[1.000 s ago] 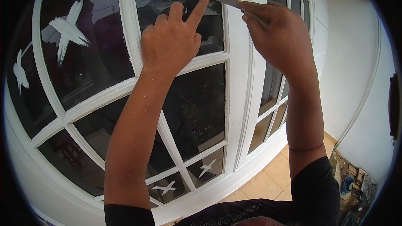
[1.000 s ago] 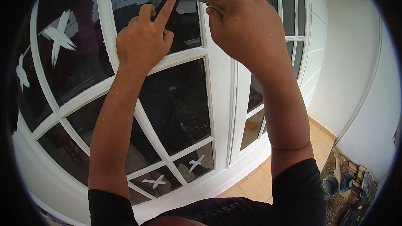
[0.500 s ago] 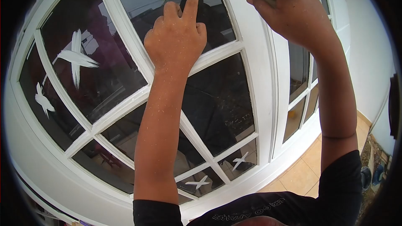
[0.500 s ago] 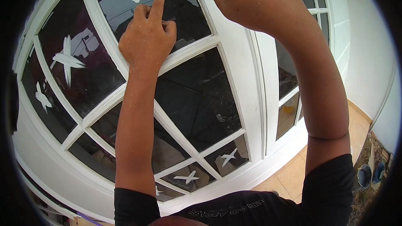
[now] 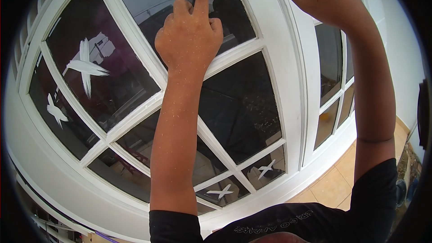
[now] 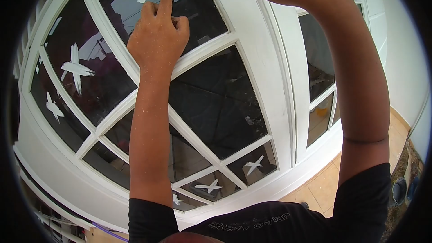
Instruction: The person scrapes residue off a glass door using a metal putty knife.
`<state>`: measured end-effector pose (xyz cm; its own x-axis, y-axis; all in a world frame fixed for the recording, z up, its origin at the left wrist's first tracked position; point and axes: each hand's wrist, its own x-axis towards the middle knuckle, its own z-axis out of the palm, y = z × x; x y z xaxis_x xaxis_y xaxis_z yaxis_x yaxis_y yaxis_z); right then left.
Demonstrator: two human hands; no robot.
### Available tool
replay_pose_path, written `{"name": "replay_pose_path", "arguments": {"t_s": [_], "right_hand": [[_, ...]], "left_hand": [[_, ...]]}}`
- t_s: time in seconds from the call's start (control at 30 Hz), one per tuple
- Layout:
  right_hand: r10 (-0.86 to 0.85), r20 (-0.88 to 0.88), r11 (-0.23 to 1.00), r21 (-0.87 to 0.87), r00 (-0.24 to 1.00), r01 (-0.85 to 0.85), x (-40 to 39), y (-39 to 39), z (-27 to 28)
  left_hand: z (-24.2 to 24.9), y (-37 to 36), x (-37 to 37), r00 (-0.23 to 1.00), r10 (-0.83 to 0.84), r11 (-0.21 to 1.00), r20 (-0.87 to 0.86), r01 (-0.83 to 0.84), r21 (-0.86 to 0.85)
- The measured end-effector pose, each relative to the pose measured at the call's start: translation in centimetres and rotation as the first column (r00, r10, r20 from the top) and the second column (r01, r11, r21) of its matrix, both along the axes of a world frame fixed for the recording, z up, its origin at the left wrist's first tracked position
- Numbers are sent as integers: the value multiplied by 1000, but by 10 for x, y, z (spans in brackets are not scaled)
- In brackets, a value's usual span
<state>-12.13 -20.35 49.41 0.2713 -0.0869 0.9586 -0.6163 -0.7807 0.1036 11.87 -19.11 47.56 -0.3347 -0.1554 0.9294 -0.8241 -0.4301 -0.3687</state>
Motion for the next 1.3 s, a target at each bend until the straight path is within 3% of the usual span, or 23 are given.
{"name": "replay_pose_path", "arguments": {"t_s": [0.23, 0.33, 0.4, 0.53, 0.67, 0.73, 0.77, 0.83, 0.87, 0.93, 0.97, 1.07, 1.1, 1.13, 1.23, 1.3], "right_hand": [[-11, -56, 987, 161, 998, 20, -4, 11, 11], [37, -72, 990, 141, 997, -27, 2, -18, 16], [44, -62, 995, 95, 997, -38, -6, -6, 8], [50, -105, 999, -8, 993, -51, -10, 1, 12], [27, -53, 999, 24, 998, -26, -9, 10, 14], [118, -102, 974, 208, 988, -95, -14, 14, 24], [121, -99, 973, 210, 988, -98, -11, 14, 26], [22, -32, 929, 371, 999, -9, -7, 16, 30], [21, -33, 929, 369, 999, -7, -9, 15, 26], [73, -134, 997, -1, 988, -74, -13, 12, 13], [74, -98, 946, 322, 992, -39, -9, 11, 28], [143, -113, 977, 174, 983, -122, -14, 23, 9], [57, -120, 996, 70, 991, -49, -6, 25, 0], [126, -145, 923, 380, 981, -63, -6, 29, 16], [65, -162, 955, 296, 985, -14, -3, 22, 7], [111, -99, 988, 115, 989, -99, -3, 24, -3]], "left_hand": [[-2, -2, 0, 1000, -9, 1000, 7, 9, -23], [-2, -2, -1, 1000, -21, 999, 6, 21, -32], [-2, -4, 2, 995, -17, 997, 95, 25, -80], [-2, -4, 2, 995, -19, 996, 95, 27, -87], [-3, -5, 3, 994, -16, 995, 105, 26, -93], [-3, -5, 3, 994, -22, 995, 111, 32, -93], [-3, -4, 3, 993, -19, 995, 115, 29, -91], [-2, -4, 2, 993, -19, 995, 120, 30, -93], [-2, -4, 1, 995, -24, 996, 102, 33, -88], [-3, -3, 1, 996, -26, 996, 86, 33, -79], [-3, -4, 2, 995, -30, 996, 98, 38, -82], [-4, -1, 1, 997, -40, 997, 63, 44, -67], [-5, -1, 0, 999, -40, 998, 15, 40, -49], [-5, -1, 0, 999, -39, 998, 14, 40, -47], [-4, -1, 0, 998, -63, 996, 12, 63, -70], [-4, -1, 0, 997, -79, 995, 4, 79, -60]]}}
